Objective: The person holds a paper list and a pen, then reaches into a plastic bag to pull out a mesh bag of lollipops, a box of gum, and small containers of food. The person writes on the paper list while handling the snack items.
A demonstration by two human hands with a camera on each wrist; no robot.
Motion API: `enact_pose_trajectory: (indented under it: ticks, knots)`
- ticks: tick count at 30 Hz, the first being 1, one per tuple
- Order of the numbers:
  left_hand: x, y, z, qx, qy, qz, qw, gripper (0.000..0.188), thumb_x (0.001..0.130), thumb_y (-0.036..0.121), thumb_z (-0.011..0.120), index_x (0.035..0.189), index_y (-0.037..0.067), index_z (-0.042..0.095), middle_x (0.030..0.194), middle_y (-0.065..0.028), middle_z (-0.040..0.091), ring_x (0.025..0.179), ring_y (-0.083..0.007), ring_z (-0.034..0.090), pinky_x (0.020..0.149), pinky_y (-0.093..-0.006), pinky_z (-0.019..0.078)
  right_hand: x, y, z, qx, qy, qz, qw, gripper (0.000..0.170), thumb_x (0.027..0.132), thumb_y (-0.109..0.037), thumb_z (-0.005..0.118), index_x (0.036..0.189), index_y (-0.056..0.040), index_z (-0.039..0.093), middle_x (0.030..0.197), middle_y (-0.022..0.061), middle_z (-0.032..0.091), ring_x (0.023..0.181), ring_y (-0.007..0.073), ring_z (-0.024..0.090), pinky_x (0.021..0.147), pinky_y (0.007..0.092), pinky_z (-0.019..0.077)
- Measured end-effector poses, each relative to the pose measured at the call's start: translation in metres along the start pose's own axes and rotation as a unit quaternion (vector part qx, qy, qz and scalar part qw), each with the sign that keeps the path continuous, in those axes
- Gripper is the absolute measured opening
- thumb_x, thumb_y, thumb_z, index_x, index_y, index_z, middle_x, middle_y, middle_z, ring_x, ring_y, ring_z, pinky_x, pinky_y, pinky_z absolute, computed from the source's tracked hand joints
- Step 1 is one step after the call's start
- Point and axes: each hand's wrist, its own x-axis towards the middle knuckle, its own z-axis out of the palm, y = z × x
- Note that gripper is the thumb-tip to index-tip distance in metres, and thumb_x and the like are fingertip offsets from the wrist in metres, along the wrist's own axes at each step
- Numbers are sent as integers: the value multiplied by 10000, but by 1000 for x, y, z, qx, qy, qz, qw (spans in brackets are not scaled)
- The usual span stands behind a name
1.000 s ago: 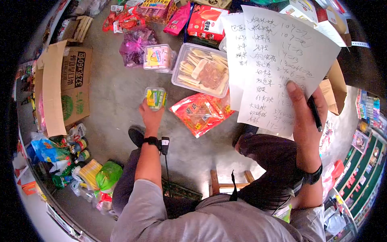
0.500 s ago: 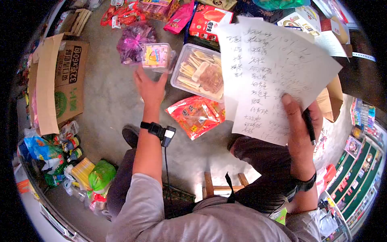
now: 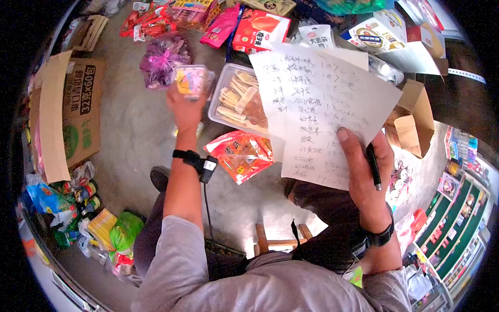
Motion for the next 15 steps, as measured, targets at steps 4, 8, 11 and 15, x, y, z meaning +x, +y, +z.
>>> enact_pose_trajectory:
  ticks: [4, 8, 11, 15]
  knots:
    - [-25, -42, -44, -8, 21, -24, 999, 1000, 689, 282, 878, 1500, 43, 344, 1380, -286, 425, 1334, -464, 394, 1113, -519, 385, 8, 4, -11, -44, 21, -39, 998, 264, 965, -140, 712, 1193, -9, 684, 1099, 38, 707, 998, 116, 613, 905, 274, 480]
    - [-81, -89, -87, 30, -10, -87, 996, 1002, 688, 268, 878, 1491, 3, 342, 1429, -281, 412, 1346, -465, 397, 1143, -514, 369, 2, -4, -11, 37, 43, 16, 998, 289, 964, -146, 707, 1208, 7, 674, 1126, 68, 711, 1013, 130, 635, 927, 278, 487]
    - [-112, -120, -83, 53, -70, -47, 995, 1006, 674, 204, 874, 1510, 57, 334, 1461, -288, 360, 1364, -466, 374, 1121, -512, 387, 5, 2, -14, 68, 39, 18, 997, 298, 961, -132, 703, 1218, 14, 669, 1138, 84, 710, 1014, 139, 647, 932, 273, 491]
    - [-120, -119, -82, 36, -131, -20, 991, 991, 684, 188, 861, 1525, 117, 342, 1531, -300, 293, 1425, -476, 326, 1148, -500, 375, 3, 2, -10, 65, 46, 17, 997, 286, 951, -156, 726, 1188, 1, 691, 1093, 53, 718, 985, 109, 629, 907, 260, 482]
